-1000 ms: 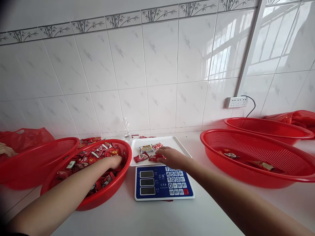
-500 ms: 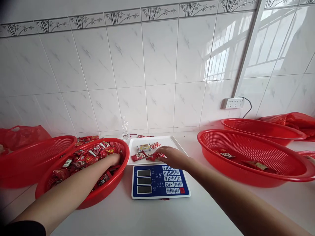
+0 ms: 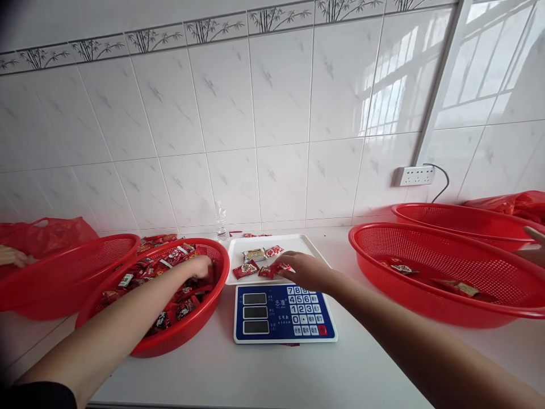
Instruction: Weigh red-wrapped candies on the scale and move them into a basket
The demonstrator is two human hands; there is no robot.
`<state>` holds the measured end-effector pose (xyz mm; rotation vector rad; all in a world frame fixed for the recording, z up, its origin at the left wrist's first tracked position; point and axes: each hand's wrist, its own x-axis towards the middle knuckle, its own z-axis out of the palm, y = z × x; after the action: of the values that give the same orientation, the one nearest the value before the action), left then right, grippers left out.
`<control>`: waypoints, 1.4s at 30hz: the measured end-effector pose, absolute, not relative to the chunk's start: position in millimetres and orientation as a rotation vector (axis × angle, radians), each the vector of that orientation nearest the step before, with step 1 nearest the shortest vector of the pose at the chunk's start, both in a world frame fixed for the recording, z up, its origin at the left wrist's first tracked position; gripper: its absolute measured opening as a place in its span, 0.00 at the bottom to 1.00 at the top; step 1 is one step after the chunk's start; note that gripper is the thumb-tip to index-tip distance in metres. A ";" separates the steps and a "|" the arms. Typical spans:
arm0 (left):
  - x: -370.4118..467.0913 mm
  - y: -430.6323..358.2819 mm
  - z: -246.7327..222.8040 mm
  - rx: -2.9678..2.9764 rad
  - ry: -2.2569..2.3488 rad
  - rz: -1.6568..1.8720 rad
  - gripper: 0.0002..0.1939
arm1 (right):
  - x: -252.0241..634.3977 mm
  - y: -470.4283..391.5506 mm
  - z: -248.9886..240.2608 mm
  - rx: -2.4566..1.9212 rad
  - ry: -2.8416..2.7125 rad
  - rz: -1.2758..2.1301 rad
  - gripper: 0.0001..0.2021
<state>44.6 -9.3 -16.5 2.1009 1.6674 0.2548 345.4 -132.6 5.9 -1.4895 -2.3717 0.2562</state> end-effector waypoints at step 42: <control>210.5 -44.6 -15.1 2.496 1.231 0.730 0.10 | 386.8 -153.1 -60.3 -1.308 -1.148 -0.011 0.14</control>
<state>210.5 -44.6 -15.1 2.4961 1.2311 0.7299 386.8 -153.1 -60.3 -1.3076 -1.1478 -0.0111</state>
